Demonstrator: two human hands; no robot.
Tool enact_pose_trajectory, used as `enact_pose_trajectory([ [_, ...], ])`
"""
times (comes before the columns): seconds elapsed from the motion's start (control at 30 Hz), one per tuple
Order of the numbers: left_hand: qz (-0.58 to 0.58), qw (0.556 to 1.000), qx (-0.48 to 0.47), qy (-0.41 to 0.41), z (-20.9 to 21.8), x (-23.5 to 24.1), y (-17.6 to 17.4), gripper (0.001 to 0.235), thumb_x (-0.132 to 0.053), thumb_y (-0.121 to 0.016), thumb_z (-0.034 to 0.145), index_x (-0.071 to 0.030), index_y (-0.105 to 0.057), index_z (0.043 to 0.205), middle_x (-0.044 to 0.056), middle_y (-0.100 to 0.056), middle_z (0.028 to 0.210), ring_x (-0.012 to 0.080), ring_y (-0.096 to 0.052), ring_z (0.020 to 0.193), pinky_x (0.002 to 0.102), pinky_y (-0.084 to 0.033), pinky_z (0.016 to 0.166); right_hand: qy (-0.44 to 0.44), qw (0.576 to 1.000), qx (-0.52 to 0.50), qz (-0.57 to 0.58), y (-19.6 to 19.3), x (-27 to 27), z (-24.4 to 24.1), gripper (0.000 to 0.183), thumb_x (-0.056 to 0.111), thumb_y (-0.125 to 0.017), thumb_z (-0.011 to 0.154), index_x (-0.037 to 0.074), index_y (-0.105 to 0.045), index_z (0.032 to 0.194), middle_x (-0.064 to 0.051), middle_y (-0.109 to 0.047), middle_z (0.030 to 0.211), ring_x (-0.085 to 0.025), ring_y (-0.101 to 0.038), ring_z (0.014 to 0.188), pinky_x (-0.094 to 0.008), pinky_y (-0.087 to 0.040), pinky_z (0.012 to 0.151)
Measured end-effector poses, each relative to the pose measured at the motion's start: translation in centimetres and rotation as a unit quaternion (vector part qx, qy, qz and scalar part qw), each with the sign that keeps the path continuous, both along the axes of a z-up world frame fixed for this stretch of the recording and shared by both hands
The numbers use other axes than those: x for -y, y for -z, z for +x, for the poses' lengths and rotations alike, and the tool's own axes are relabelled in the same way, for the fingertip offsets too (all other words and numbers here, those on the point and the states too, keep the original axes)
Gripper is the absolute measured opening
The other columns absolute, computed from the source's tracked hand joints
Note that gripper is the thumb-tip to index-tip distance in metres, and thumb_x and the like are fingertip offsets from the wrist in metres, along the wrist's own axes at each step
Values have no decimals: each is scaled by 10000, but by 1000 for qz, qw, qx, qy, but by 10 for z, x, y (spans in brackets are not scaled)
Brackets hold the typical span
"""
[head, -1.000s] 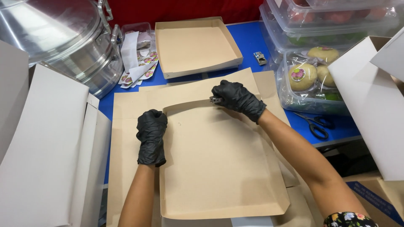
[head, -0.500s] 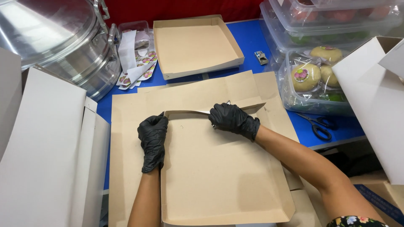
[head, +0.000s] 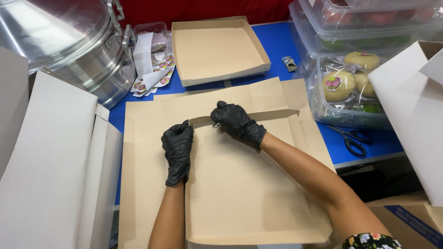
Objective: Assembling cardboard pastry boxes using a manual hand stapler.
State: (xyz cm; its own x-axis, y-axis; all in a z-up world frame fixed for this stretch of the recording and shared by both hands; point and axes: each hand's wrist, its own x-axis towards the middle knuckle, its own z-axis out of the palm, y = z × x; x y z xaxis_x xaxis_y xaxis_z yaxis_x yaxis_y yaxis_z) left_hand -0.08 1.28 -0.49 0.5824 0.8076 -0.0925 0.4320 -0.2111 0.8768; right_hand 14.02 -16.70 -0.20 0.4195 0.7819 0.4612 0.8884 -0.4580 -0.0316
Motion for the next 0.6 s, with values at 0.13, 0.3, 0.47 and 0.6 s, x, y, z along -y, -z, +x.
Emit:
enact_pose_trajectory([
  [0.13, -12, 999, 14, -38, 0, 8, -8, 205, -293, -732, 775, -218, -820, 945, 36, -762, 750, 267, -747, 737, 369, -567, 717, -77, 991, 105, -30, 10, -4, -12, 170, 309, -659, 882, 230, -510, 859, 19, -510, 809, -226, -610, 793, -348, -536, 679],
  [0.3, -28, 998, 19, -48, 3, 0, 14, 195, -321, -739, 756, -226, -818, 907, 19, -731, 673, 241, -733, 672, 358, -566, 662, -101, 989, 104, -8, -18, 0, -8, 183, 281, -658, 900, 195, -503, 856, 6, -483, 803, -222, -579, 822, -335, -523, 703],
  [0.47, 2, 999, 22, -44, 0, 4, 12, 209, -310, -730, 789, -193, -820, 937, 60, -737, 681, 287, -742, 691, 392, -574, 679, -161, 975, -2, 154, -56, 11, -29, 278, 259, -625, 1017, 116, -548, 791, -25, -692, 1125, -233, -641, 986, -349, -544, 815],
  [0.6, 6, 1000, 13, -26, 0, 9, -10, 218, -314, -719, 793, -191, -817, 944, 48, -709, 614, 290, -736, 659, 408, -576, 664, -139, 943, -114, 279, -102, 24, -78, 226, 207, -540, 1100, 68, -495, 928, -33, -572, 937, -98, -580, 859, -196, -486, 916],
])
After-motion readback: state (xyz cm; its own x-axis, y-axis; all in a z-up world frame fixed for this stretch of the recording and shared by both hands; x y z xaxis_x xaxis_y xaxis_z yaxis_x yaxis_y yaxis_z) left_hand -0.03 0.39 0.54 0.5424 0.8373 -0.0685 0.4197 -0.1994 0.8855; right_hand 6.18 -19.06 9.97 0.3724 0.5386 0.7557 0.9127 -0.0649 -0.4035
